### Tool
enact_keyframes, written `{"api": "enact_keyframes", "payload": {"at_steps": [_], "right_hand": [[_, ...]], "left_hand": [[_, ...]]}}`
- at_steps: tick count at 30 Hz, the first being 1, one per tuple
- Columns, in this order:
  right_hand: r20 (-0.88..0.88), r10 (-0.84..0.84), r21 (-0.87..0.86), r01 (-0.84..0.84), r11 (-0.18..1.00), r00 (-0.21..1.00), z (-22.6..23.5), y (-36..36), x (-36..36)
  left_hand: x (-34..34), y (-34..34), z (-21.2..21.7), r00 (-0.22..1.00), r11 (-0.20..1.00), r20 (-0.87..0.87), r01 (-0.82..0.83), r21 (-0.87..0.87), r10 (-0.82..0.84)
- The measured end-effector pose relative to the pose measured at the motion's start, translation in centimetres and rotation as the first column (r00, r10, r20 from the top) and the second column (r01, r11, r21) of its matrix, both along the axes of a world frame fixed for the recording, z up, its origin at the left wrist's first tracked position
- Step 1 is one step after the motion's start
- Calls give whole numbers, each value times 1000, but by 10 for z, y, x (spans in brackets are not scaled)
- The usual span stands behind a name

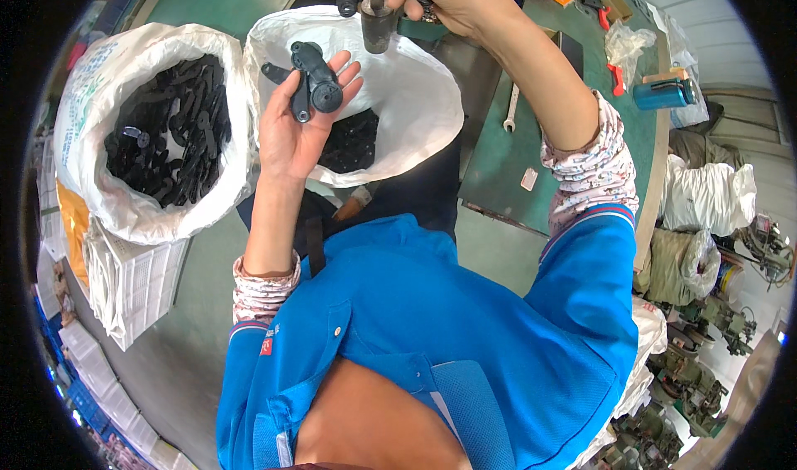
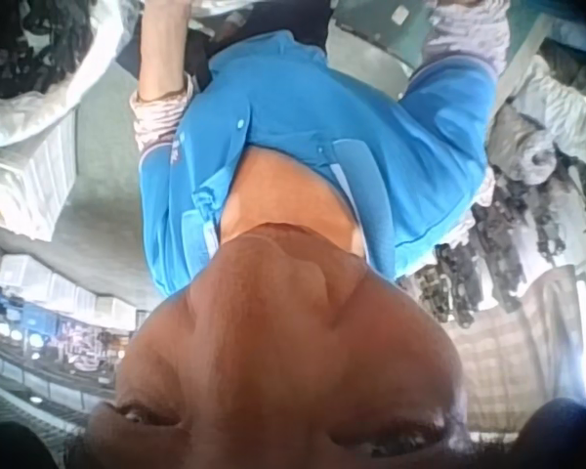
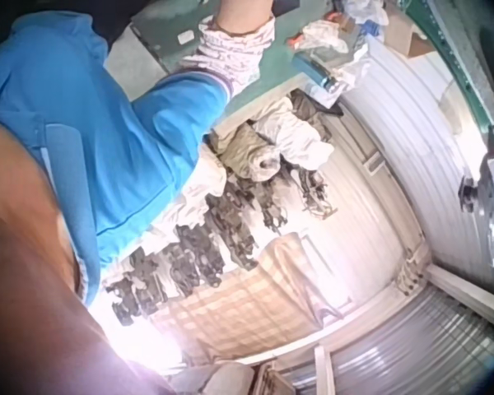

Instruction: The person repeatedly picks black plastic parts from a white sack, attaches small round components to them using a handheld tool, and places the assembled parts into a second white sack. The process is continuous and repetitive throughout the clip.

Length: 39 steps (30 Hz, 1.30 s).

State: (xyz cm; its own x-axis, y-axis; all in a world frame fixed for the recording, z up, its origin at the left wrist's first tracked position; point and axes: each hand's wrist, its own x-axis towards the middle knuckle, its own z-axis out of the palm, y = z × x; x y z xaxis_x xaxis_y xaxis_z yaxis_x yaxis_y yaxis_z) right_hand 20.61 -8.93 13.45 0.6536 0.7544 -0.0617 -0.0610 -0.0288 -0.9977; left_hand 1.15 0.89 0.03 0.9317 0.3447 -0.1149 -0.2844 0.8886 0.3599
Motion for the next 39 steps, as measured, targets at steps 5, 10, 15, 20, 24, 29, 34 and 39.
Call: {"api": "enact_keyframes", "payload": {"at_steps": [5, 10, 15, 20, 24, 29, 34, 39], "right_hand": [[-158, 12, 61, -2, 998, 987, -19, 5, -7], [-144, 54, -61, -63, 996, 988, -61, -40, -56], [974, 201, -194, -77, 978, 106, -112, -55, -77], [997, 13, 10, -289, 957, 78, -82, -56, -91], [791, 0, 78, -101, 992, 612, -72, -65, -96], [425, 208, -153, -156, 976, 881, -72, -57, -81], [354, 125, -4, -132, 991, 927, -71, -54, -76], [350, -63, 147, 12, 989, 935, -45, -44, -33]], "left_hand": [[0, 2, -2, 1000, 999, -20, -7, 34, 8], [0, 3, -2, 999, 999, -51, -5, 36, 7], [3, -7, 0, 987, 993, -136, 92, 71, -82], [-1, -13, 1, 982, 986, -174, 100, 130, -77], [-4, -14, -4, 983, 946, -173, 120, 301, -69], [-8, -28, 12, 980, 866, -121, 196, 460, -157], [-12, -26, 9, 983, 907, -153, 152, 394, -98], [-13, -21, 7, 978, 915, -158, 185, 358, -136]]}}
